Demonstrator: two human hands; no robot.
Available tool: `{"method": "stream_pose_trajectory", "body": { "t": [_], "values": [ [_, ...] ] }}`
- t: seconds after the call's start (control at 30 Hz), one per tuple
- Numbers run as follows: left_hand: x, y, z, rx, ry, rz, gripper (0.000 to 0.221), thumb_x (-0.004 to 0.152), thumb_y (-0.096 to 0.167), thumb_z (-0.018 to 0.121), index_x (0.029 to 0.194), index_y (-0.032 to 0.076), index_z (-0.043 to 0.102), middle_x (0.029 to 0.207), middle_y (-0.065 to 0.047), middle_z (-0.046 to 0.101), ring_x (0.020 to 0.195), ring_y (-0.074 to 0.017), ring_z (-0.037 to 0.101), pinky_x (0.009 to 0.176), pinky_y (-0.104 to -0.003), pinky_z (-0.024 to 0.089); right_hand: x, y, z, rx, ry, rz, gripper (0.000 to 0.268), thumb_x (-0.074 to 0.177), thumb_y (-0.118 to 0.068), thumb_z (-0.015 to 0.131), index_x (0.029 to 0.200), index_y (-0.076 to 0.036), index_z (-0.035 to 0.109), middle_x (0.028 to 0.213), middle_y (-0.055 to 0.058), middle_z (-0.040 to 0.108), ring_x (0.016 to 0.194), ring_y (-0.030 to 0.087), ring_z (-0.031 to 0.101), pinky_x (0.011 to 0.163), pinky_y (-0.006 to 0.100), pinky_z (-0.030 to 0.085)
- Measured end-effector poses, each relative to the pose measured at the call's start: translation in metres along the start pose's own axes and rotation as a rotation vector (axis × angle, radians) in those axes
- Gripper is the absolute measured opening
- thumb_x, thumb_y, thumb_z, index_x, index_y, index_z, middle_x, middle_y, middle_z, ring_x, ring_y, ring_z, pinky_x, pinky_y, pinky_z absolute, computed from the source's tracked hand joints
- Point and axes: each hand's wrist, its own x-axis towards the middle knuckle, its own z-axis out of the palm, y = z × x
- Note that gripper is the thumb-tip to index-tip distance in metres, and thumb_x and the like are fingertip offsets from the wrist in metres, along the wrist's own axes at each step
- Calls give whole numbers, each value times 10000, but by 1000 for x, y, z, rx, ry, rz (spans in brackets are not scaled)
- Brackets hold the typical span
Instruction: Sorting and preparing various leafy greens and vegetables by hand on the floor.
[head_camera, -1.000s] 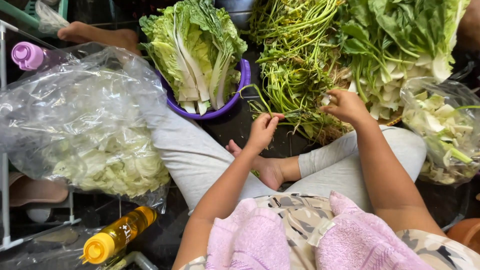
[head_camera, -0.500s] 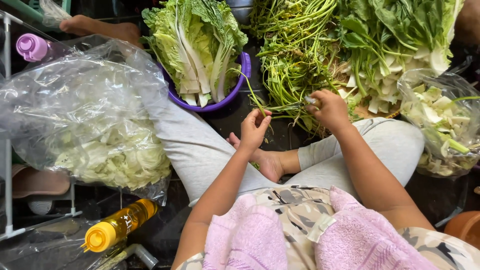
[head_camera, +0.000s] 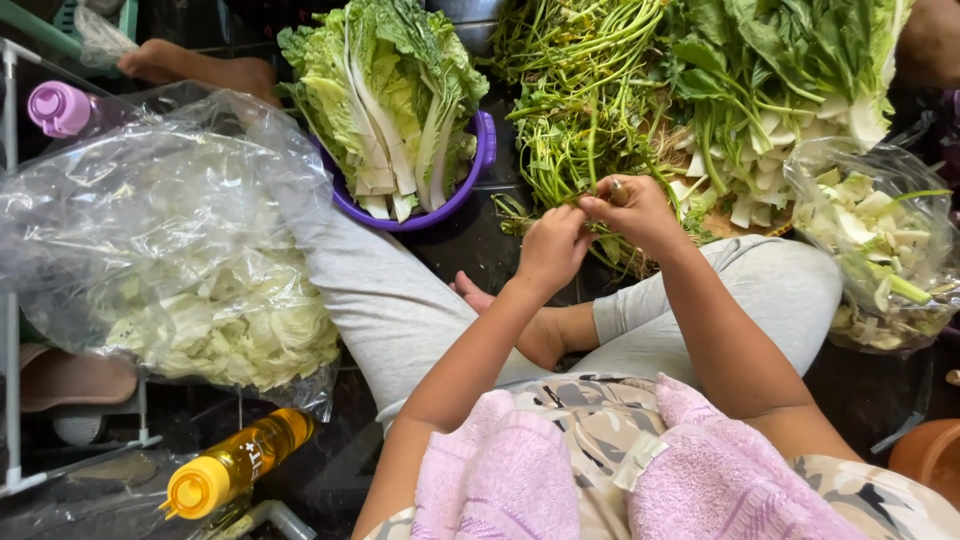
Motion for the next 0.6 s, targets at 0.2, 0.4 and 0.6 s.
{"method": "stream_pose_trajectory", "body": {
  "t": [0.2, 0.4, 0.6],
  "values": [
    [36, 62, 7, 247, -426, 110, 1187, 685, 484, 980, 1599, 124, 314, 1611, -144, 399, 1536, -362, 288, 1274, -563, 182, 19, 25, -83, -63, 229, -84, 105, 1090, -116, 709, 1102, -13, 695, 822, 87, 665, 663, 137, 619, 586, 233, 497],
    [57, 10, 124, 637, -662, 252, 946, 850, 389, 813, 1600, 284, 246, 1498, -116, 512, 1483, -409, 332, 1235, -664, -30, 67, 72, -150, -24, 536, -196, 133, 1082, -86, 752, 1199, -36, 715, 859, 47, 696, 592, 61, 584, 535, 184, 497],
    [62, -60, 123, 517, -369, 528, 831, 531, 92, 946, 1266, 161, 566, 996, -150, 733, 966, -346, 688, 1108, -588, 312, 56, 91, -140, -29, 599, -8, 127, 1048, -174, 761, 1165, -136, 729, 922, -20, 721, 736, 6, 610, 601, 180, 548]
  ]
}}
